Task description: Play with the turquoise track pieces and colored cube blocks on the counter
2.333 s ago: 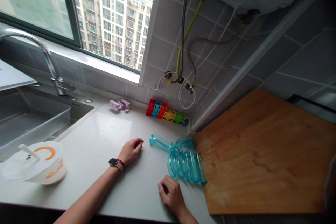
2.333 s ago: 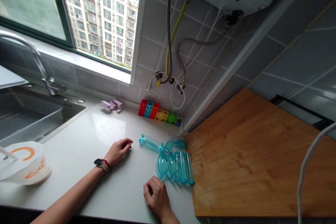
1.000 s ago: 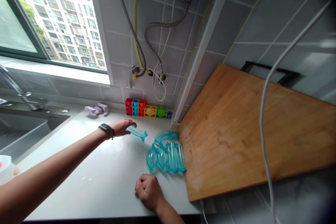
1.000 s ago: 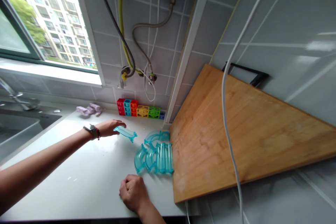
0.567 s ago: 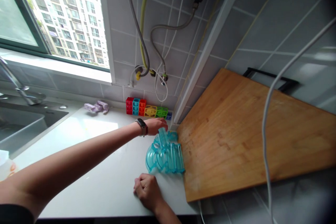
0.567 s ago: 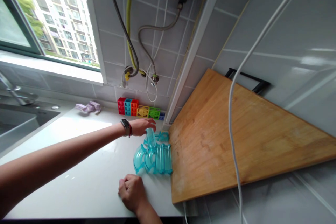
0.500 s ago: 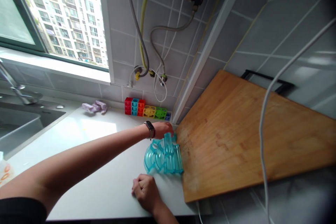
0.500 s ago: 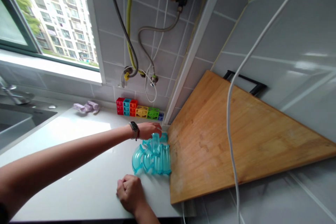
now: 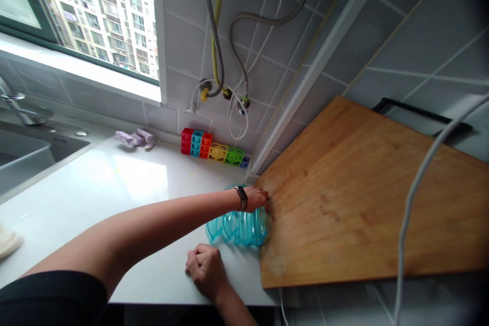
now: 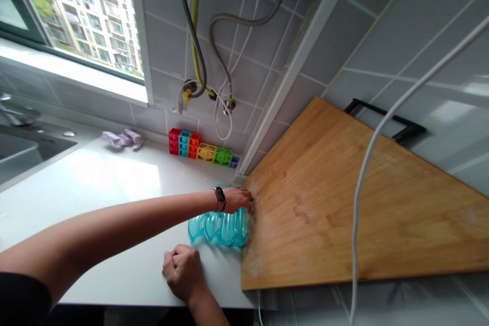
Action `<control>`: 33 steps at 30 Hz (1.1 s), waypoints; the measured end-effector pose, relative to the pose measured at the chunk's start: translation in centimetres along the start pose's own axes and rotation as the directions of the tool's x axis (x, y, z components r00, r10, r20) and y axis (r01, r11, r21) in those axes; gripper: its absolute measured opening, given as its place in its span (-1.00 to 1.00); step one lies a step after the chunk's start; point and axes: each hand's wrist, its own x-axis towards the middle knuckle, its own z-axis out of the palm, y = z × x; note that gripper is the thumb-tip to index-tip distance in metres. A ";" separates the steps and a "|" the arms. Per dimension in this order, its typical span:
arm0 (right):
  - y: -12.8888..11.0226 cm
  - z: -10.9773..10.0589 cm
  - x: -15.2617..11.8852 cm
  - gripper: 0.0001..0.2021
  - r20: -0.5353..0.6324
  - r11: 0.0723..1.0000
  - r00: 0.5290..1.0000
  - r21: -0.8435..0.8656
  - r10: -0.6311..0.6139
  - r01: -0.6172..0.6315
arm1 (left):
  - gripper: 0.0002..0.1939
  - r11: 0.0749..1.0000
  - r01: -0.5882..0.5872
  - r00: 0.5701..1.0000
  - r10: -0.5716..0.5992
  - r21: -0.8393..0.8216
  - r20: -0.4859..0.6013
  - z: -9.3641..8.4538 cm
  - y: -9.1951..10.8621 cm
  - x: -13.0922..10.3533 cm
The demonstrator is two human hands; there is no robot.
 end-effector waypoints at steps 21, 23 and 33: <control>0.2 0.0 -0.2 -0.40 0.008 0.997 1.000 0.083 -0.005 0.005 | -0.73 0.778 0.480 0.699 -0.618 -0.405 -0.360 -0.6 -3.0 -22.8; 0.1 0.0 -0.2 -0.39 -0.010 0.992 1.000 0.124 -0.019 0.021 | -0.62 0.778 0.519 0.677 -0.627 -0.354 -0.385 0.9 -4.2 -24.6; -5.5 -4.1 3.2 -0.50 0.145 0.986 0.976 0.037 -0.166 0.162 | -0.52 0.712 0.508 0.549 -0.701 -0.485 -0.456 3.4 -7.7 -27.4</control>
